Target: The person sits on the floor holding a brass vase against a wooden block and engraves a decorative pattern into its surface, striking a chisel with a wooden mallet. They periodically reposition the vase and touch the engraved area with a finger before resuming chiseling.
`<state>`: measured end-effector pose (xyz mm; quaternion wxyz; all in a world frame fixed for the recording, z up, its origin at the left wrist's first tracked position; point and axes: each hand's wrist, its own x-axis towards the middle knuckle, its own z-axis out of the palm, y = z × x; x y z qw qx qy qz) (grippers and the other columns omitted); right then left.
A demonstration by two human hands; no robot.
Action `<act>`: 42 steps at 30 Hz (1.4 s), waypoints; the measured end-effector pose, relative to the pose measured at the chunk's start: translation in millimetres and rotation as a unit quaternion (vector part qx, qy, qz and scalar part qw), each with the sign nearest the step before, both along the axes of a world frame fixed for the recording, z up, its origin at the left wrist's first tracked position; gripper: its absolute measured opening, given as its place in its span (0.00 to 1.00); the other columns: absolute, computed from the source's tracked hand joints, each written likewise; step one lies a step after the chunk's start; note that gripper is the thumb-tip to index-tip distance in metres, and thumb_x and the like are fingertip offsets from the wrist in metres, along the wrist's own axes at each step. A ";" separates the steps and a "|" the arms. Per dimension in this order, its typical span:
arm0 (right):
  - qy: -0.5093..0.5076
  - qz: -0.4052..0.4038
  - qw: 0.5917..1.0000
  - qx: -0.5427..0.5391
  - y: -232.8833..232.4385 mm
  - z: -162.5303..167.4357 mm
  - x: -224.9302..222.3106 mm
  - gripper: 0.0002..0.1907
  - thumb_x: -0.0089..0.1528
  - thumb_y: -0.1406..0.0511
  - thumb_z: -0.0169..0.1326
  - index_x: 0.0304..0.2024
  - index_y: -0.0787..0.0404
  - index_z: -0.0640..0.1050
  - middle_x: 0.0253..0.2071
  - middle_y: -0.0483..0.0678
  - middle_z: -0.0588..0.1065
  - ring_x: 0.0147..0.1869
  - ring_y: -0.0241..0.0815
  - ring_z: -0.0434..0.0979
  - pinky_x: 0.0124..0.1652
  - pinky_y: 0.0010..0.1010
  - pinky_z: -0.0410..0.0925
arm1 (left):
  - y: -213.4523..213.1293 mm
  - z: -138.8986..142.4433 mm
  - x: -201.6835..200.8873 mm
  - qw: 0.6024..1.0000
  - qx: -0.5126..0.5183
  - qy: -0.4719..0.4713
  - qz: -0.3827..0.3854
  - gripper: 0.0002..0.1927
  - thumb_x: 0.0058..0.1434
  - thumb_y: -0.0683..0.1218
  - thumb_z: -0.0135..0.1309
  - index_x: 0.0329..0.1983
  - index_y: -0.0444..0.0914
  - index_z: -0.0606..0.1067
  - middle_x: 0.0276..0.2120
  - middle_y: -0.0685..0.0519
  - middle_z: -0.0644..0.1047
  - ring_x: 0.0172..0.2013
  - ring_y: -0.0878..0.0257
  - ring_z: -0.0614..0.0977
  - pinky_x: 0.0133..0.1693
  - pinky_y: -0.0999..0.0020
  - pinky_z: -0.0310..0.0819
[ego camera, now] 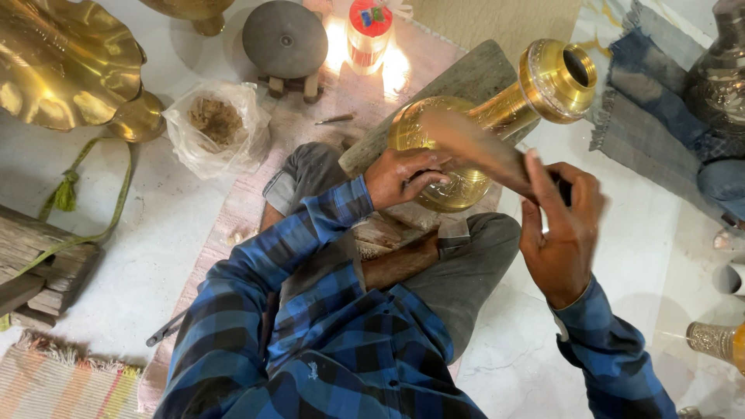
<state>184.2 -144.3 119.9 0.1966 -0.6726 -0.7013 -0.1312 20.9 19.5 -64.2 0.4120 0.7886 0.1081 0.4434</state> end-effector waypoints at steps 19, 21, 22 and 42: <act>-0.003 -0.021 1.000 0.012 -14.6 -25.5 13.6 0.30 0.64 0.77 0.59 0.68 0.58 0.74 0.54 0.58 0.72 0.56 0.56 0.72 0.55 0.49 0.68 | 14.1 0.8 1.8 0.995 0.034 0.013 -0.095 0.18 0.69 0.43 0.60 0.61 0.45 0.74 0.53 0.51 0.82 0.51 0.56 0.87 0.53 0.61 0.84; 0.036 -0.029 0.999 0.028 -15.0 -25.9 9.4 0.29 0.63 0.76 0.59 0.67 0.58 0.72 0.54 0.57 0.71 0.56 0.54 0.71 0.53 0.48 0.66 | 15.0 4.3 -2.3 0.987 -0.017 -0.055 -0.147 0.24 0.69 0.40 0.56 0.68 0.41 0.69 0.57 0.46 0.79 0.55 0.52 0.84 0.56 0.60 0.84; 0.124 -0.018 0.991 0.038 -16.0 -25.6 7.4 0.29 0.65 0.74 0.58 0.68 0.58 0.69 0.55 0.57 0.69 0.58 0.52 0.71 0.54 0.44 0.66 | 14.9 6.8 -2.6 0.989 -0.001 -0.039 -0.141 0.24 0.68 0.40 0.57 0.67 0.42 0.70 0.57 0.47 0.79 0.54 0.52 0.85 0.55 0.60 0.84; 0.097 -0.021 0.994 0.045 -33.4 -53.2 19.0 0.34 0.67 0.74 0.56 0.75 0.52 0.67 0.59 0.56 0.68 0.63 0.52 0.68 0.61 0.42 0.63 | 30.6 6.9 -3.3 0.982 0.042 0.006 -0.185 0.25 0.65 0.38 0.57 0.66 0.41 0.71 0.55 0.45 0.80 0.47 0.54 0.87 0.51 0.61 0.85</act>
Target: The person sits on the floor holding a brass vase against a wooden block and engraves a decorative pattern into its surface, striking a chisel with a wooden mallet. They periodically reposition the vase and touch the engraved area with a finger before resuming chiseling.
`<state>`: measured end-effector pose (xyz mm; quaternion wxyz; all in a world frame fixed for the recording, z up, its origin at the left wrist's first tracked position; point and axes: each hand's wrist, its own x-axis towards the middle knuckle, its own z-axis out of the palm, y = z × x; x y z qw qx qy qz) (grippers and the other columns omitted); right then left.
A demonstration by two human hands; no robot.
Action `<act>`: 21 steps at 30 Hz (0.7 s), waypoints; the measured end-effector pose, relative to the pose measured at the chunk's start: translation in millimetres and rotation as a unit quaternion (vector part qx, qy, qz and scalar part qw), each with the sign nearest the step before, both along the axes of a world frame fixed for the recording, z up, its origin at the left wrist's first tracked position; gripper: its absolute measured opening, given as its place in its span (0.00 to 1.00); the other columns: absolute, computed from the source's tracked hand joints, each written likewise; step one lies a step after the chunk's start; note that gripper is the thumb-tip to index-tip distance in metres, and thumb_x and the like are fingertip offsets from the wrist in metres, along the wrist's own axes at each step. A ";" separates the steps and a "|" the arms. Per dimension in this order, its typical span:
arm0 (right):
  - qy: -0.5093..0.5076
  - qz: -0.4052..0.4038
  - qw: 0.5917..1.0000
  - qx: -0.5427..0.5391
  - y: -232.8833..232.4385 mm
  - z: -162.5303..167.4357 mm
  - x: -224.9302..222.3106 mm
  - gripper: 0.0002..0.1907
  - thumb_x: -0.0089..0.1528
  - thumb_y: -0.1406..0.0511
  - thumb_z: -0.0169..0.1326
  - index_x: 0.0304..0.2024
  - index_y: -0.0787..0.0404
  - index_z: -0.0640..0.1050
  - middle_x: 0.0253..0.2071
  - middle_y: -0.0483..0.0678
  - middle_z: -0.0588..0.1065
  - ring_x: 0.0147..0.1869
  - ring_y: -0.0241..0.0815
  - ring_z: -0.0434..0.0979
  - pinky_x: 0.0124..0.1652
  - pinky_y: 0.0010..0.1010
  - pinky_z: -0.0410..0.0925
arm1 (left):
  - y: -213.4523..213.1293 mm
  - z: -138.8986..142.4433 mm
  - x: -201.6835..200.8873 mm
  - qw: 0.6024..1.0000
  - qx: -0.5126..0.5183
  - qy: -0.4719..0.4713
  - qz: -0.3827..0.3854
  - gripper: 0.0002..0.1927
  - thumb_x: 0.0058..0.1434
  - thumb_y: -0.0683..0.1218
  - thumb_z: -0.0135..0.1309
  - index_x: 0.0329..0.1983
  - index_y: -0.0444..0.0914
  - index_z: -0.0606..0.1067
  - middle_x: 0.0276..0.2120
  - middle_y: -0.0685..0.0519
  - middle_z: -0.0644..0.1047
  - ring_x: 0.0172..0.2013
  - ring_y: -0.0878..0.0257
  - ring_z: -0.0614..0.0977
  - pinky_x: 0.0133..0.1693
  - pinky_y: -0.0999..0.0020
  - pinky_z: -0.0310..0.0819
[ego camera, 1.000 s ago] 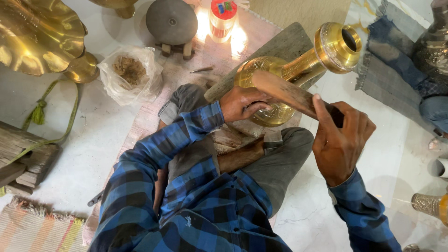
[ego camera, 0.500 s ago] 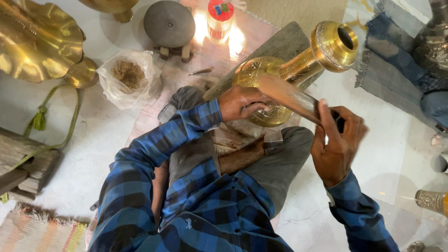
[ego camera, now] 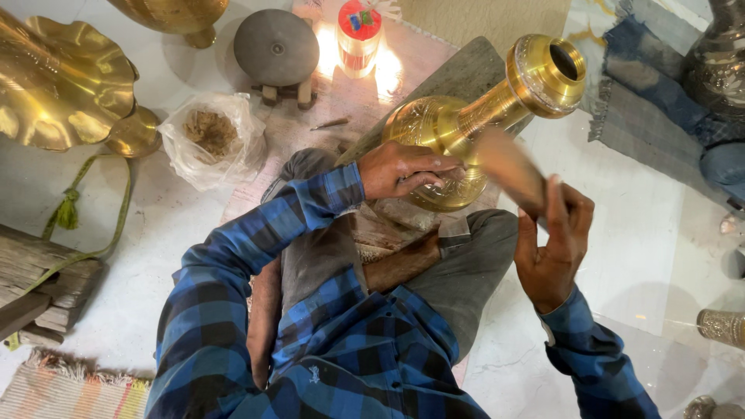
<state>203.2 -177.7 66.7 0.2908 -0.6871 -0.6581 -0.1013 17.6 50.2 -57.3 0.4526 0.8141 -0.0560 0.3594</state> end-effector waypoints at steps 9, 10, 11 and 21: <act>-0.009 -0.004 1.000 0.020 1.3 3.9 -9.0 0.31 0.70 0.74 0.58 0.73 0.54 0.66 0.59 0.54 0.66 0.62 0.48 0.69 0.58 0.43 0.66 | 4.2 11.0 -4.7 0.999 0.008 0.014 -0.037 0.28 0.65 0.36 0.56 0.69 0.42 0.69 0.56 0.46 0.80 0.48 0.55 0.87 0.51 0.61 0.85; -0.110 -0.028 0.994 -0.004 0.8 4.4 -9.5 0.30 0.66 0.75 0.58 0.70 0.52 0.70 0.56 0.52 0.68 0.59 0.49 0.69 0.57 0.46 0.65 | 4.3 12.8 -4.9 0.999 0.025 0.020 -0.024 0.27 0.65 0.36 0.57 0.68 0.44 0.70 0.54 0.47 0.81 0.48 0.55 0.88 0.52 0.61 0.85; -0.210 -0.053 0.976 -0.029 0.2 5.2 -9.1 0.30 0.63 0.76 0.59 0.66 0.51 0.74 0.53 0.49 0.70 0.56 0.49 0.70 0.56 0.48 0.64 | 4.6 14.1 -4.0 0.999 0.041 0.025 -0.014 0.27 0.65 0.37 0.58 0.67 0.45 0.71 0.52 0.48 0.82 0.47 0.56 0.88 0.52 0.60 0.84; 0.025 0.008 0.998 0.057 -12.2 -13.4 -6.3 0.29 0.69 0.75 0.56 0.72 0.60 0.67 0.60 0.60 0.65 0.62 0.53 0.69 0.54 0.38 0.69 | 12.9 11.1 -3.0 0.995 0.063 0.066 -0.041 0.26 0.67 0.38 0.56 0.68 0.45 0.71 0.49 0.55 0.84 0.46 0.58 0.87 0.51 0.60 0.84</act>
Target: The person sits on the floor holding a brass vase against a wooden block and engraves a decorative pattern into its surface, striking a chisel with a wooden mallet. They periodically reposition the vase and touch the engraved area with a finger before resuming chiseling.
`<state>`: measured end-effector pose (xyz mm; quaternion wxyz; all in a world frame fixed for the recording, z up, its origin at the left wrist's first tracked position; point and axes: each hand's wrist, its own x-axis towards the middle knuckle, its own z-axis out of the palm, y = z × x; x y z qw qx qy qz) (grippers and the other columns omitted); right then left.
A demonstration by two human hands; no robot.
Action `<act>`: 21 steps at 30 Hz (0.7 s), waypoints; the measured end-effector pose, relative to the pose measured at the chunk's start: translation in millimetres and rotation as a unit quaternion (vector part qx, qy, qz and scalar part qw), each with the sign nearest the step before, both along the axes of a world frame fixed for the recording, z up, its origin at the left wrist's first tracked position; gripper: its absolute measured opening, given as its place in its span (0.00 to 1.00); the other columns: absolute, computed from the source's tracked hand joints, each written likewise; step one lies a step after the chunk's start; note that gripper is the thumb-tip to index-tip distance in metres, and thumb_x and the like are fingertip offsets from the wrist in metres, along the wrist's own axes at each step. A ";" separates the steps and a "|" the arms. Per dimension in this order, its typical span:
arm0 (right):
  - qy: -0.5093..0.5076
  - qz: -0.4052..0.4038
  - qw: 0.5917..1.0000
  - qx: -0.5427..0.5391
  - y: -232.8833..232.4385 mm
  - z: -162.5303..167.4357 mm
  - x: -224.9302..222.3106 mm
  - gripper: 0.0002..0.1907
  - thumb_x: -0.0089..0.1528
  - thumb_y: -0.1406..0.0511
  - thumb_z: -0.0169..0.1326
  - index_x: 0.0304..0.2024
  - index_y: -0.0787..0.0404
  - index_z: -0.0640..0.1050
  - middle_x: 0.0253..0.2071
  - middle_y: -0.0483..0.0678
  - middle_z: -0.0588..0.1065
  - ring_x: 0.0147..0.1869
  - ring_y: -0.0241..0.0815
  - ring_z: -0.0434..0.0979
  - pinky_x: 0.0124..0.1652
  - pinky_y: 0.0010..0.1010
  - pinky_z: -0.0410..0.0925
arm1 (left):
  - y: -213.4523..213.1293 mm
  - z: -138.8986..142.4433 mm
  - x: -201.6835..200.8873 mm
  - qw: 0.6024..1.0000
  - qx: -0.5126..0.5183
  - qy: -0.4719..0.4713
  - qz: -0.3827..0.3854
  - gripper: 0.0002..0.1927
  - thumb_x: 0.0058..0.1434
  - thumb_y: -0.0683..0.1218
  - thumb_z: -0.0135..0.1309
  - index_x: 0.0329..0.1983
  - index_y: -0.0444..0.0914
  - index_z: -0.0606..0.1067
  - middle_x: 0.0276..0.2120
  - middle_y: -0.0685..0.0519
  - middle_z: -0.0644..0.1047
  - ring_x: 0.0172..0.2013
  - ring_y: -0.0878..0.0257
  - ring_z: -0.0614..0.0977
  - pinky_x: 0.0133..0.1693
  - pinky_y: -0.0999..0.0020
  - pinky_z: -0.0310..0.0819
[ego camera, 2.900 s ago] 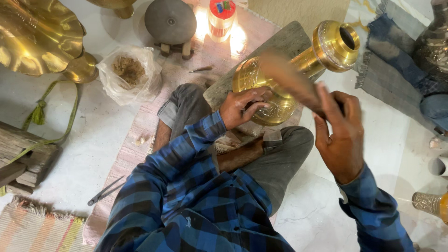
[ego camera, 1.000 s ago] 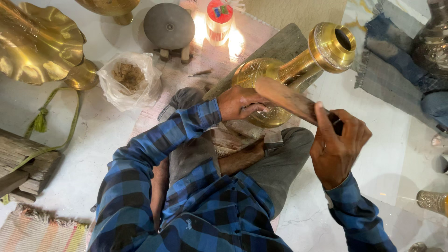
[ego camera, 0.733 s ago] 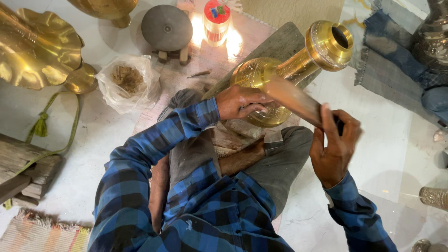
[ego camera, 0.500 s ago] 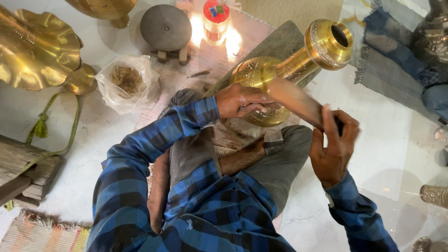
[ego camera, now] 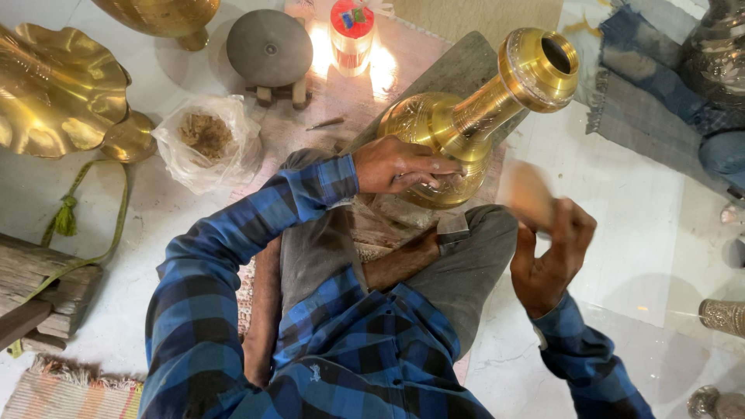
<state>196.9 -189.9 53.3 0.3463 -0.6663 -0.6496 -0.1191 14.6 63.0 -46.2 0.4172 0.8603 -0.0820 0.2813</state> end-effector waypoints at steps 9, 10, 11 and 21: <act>-0.016 -0.102 0.989 -0.107 -21.8 -21.7 3.7 0.32 0.68 0.71 0.55 0.75 0.61 0.65 0.53 0.55 0.69 0.57 0.52 0.70 0.56 0.42 0.67 | -11.1 -2.2 3.6 0.991 -0.028 -0.117 0.057 0.20 0.70 0.40 0.57 0.64 0.42 0.73 0.54 0.47 0.81 0.45 0.57 0.87 0.49 0.61 0.86; 0.017 -0.107 0.989 -0.098 -26.2 -31.4 3.2 0.32 0.68 0.71 0.55 0.75 0.63 0.65 0.52 0.54 0.69 0.56 0.51 0.70 0.55 0.41 0.67 | -13.0 -5.2 1.7 0.987 -0.095 -0.088 0.096 0.21 0.69 0.40 0.58 0.65 0.41 0.71 0.49 0.47 0.82 0.41 0.59 0.87 0.44 0.64 0.85; 0.050 -0.110 0.989 -0.089 -30.5 -42.7 3.2 0.32 0.68 0.70 0.55 0.74 0.64 0.64 0.50 0.54 0.69 0.55 0.50 0.70 0.54 0.40 0.67 | -16.0 -9.0 -2.2 0.976 -0.161 -0.057 0.135 0.23 0.68 0.40 0.58 0.66 0.39 0.70 0.44 0.48 0.84 0.37 0.61 0.87 0.39 0.67 0.85; 0.716 -0.111 0.687 0.059 10.4 -161.6 13.1 0.17 0.66 0.62 0.60 0.52 0.61 0.70 0.39 0.45 0.73 0.39 0.38 0.74 0.38 0.31 0.70 | -4.4 -30.4 10.5 0.748 -0.518 -0.311 0.275 0.33 0.73 0.39 0.58 0.75 0.35 0.54 0.34 0.47 0.83 0.35 0.63 0.84 0.40 0.70 0.81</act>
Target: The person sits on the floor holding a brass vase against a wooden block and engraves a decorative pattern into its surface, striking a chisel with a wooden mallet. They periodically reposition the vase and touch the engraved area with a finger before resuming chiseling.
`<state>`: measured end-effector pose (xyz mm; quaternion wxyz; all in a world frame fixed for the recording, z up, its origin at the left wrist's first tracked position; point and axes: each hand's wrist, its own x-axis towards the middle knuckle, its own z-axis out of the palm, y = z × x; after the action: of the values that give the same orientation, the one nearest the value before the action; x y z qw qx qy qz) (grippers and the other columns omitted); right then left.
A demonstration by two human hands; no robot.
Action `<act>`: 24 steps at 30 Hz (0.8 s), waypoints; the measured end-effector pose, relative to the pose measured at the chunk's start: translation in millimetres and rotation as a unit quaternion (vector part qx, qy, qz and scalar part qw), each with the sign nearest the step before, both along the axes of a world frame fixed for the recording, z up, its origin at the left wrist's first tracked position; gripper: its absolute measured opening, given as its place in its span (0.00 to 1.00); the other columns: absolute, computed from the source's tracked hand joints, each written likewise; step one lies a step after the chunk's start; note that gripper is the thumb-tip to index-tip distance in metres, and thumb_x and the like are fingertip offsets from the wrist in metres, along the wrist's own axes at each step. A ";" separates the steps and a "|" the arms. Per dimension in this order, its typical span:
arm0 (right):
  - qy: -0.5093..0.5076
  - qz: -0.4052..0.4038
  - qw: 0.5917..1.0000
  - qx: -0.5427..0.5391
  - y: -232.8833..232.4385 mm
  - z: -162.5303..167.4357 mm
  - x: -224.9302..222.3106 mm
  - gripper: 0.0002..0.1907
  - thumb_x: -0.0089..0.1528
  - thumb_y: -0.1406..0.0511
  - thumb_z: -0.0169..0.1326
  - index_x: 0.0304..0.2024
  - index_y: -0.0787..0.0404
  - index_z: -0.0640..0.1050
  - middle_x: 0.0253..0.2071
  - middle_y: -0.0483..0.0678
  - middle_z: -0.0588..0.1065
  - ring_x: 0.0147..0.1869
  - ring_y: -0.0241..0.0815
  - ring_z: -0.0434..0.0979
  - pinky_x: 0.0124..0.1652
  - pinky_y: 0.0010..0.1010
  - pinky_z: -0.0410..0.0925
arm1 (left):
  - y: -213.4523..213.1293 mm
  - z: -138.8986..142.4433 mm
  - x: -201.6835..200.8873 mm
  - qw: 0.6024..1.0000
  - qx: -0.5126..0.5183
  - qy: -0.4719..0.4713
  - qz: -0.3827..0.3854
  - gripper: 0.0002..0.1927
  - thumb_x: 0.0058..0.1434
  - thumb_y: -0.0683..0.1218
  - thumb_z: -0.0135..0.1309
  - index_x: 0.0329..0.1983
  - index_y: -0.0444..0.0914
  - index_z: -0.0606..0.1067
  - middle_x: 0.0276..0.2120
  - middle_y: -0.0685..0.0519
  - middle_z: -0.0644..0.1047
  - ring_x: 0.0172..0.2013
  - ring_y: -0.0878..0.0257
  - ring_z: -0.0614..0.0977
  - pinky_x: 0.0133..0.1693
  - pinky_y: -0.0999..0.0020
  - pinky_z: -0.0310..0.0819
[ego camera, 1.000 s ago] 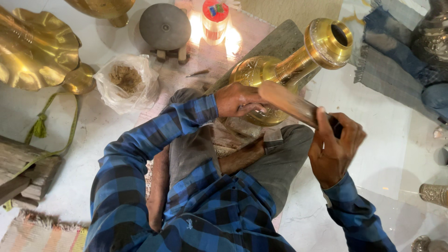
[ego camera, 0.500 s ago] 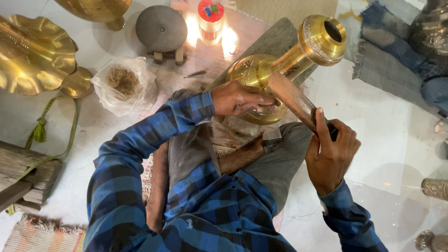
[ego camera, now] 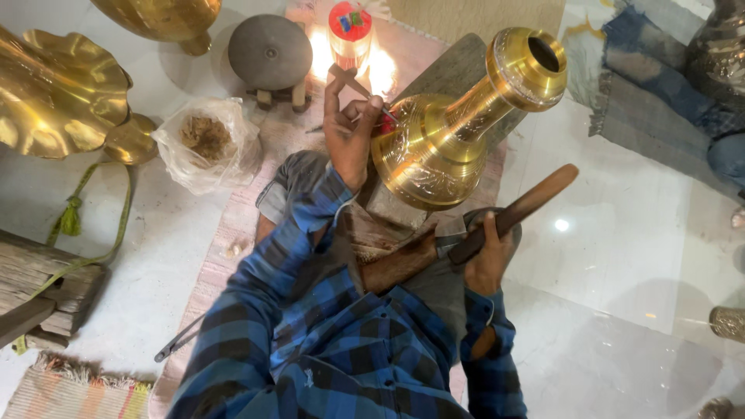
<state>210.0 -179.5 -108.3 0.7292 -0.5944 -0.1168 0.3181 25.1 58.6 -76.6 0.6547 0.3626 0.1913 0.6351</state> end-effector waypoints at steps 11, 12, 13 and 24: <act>0.097 0.029 0.994 0.035 55.8 -0.2 2.4 0.14 0.67 0.63 0.56 0.48 0.67 0.74 0.41 0.47 0.78 0.41 0.37 0.78 0.41 0.28 0.73 | 2.6 -7.7 30.5 0.998 -0.040 0.006 0.039 0.31 0.68 0.43 0.59 0.69 0.33 0.57 0.29 0.47 0.82 0.29 0.63 0.85 0.32 0.70 0.80; 0.078 0.038 0.996 0.035 54.8 1.2 0.3 0.13 0.67 0.62 0.57 0.47 0.67 0.74 0.39 0.47 0.77 0.39 0.37 0.77 0.39 0.28 0.72 | 5.9 -8.9 29.8 0.999 -0.031 0.014 0.041 0.31 0.69 0.44 0.59 0.69 0.33 0.58 0.29 0.47 0.82 0.29 0.63 0.85 0.32 0.71 0.79; 0.061 0.043 0.997 0.032 51.7 2.1 -3.2 0.13 0.67 0.62 0.58 0.45 0.66 0.73 0.37 0.47 0.76 0.37 0.37 0.76 0.37 0.29 0.72 | 11.4 -10.1 28.2 0.999 -0.032 0.021 0.022 0.31 0.68 0.44 0.59 0.68 0.33 0.58 0.29 0.47 0.82 0.29 0.63 0.84 0.32 0.70 0.79; -0.037 0.076 0.996 0.000 33.6 11.3 -21.8 0.12 0.66 0.62 0.60 0.44 0.62 0.73 0.33 0.44 0.74 0.32 0.34 0.73 0.33 0.27 0.69 | 44.6 -7.3 23.4 0.996 -0.017 0.036 -0.078 0.31 0.66 0.44 0.61 0.66 0.33 0.58 0.30 0.49 0.83 0.31 0.62 0.86 0.34 0.70 0.83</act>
<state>188.2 -146.0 -97.0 0.6984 -0.5951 -0.1884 0.3502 48.5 103.2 -83.9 0.7013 0.3880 0.1968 0.5647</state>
